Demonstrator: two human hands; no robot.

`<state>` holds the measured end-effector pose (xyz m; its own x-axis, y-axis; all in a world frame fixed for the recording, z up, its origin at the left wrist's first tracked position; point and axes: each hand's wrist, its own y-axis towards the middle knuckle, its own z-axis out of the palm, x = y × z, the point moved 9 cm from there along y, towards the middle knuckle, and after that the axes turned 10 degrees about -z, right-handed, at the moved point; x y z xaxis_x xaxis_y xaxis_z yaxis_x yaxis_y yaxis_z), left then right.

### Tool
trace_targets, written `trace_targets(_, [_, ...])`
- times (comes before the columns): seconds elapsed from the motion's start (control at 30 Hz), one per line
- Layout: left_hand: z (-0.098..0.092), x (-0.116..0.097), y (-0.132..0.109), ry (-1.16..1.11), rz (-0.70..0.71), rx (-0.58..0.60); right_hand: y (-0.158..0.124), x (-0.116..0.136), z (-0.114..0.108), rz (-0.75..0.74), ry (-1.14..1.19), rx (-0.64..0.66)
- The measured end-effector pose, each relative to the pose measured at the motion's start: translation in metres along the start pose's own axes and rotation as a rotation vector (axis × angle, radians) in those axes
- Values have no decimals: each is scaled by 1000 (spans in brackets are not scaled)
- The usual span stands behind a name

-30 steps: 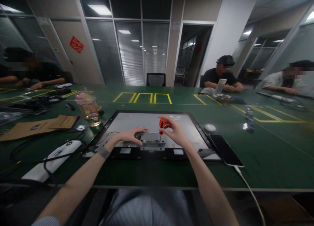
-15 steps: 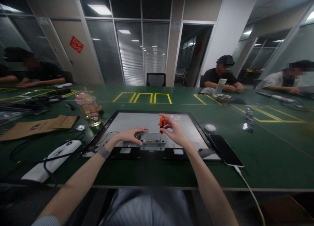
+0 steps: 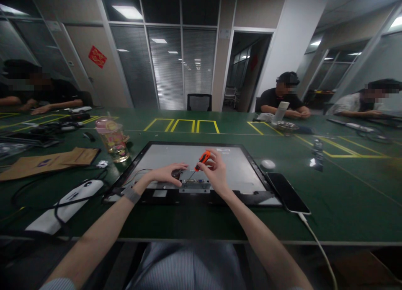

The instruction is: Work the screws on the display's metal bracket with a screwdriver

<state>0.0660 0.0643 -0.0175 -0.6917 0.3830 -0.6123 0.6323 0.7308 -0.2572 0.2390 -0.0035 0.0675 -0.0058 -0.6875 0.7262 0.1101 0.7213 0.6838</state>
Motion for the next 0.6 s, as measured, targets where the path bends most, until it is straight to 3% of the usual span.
trace_targets(0.6, [0, -4, -3, -6, -23, -1, -6, -3, 7, -11, -86, 37])
